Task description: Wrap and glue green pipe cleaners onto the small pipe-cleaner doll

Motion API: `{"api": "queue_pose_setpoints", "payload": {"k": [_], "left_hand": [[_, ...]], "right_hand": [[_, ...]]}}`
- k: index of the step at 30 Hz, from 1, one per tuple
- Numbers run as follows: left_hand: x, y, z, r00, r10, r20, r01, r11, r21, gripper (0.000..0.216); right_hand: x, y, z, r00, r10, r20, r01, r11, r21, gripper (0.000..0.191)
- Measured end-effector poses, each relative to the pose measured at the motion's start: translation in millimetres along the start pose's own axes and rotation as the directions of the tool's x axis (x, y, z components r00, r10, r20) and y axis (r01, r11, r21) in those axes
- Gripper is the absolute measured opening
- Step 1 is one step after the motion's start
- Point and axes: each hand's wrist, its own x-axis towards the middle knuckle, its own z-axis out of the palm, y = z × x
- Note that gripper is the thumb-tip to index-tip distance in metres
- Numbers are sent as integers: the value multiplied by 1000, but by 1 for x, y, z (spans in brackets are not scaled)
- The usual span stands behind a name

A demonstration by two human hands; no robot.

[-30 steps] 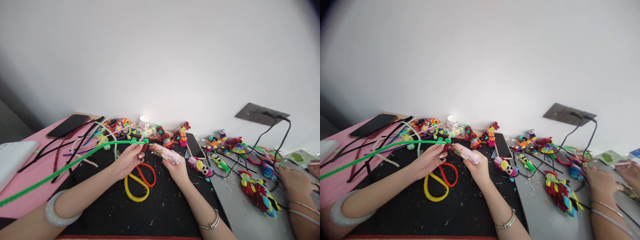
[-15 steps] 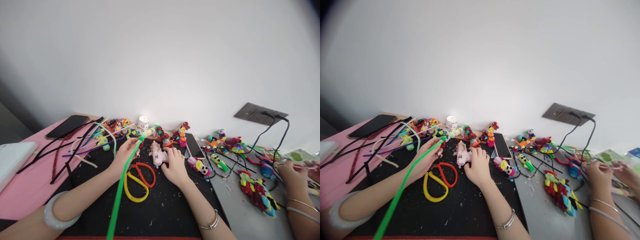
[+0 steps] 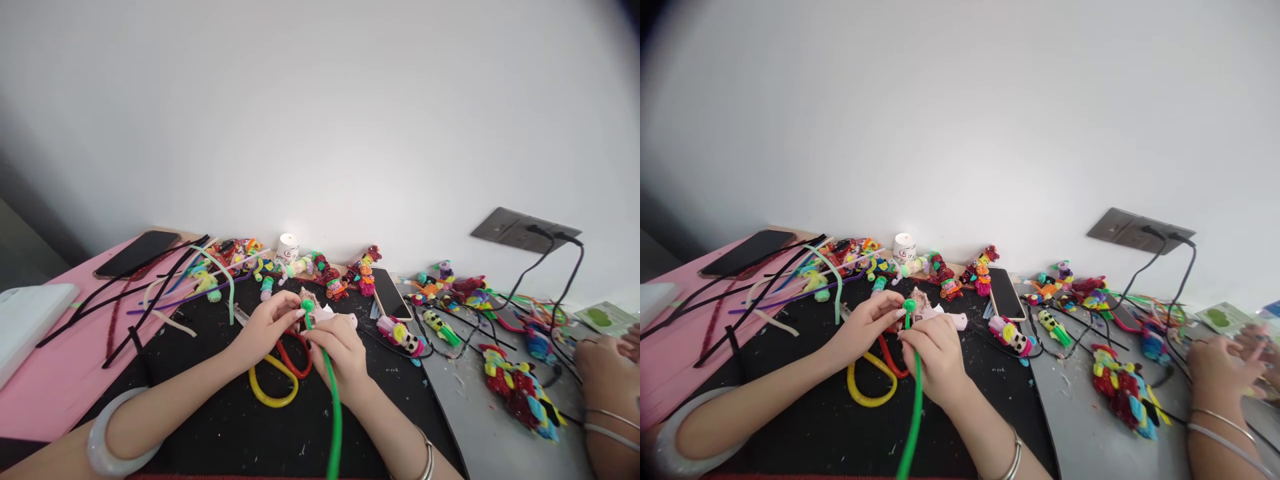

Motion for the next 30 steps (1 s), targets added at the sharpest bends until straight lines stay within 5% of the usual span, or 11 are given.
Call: {"api": "queue_pose_setpoints", "payload": {"k": [12,30], "left_hand": [[0,-3,0,975,-208,79,222,871,-438,17],[-4,1,-1,867,-358,347,499,647,-576,20]], "right_hand": [[-4,7,0,927,358,-112,-353,933,68,14],[-7,20,6,909,413,-55,-414,910,-5,18]]}}
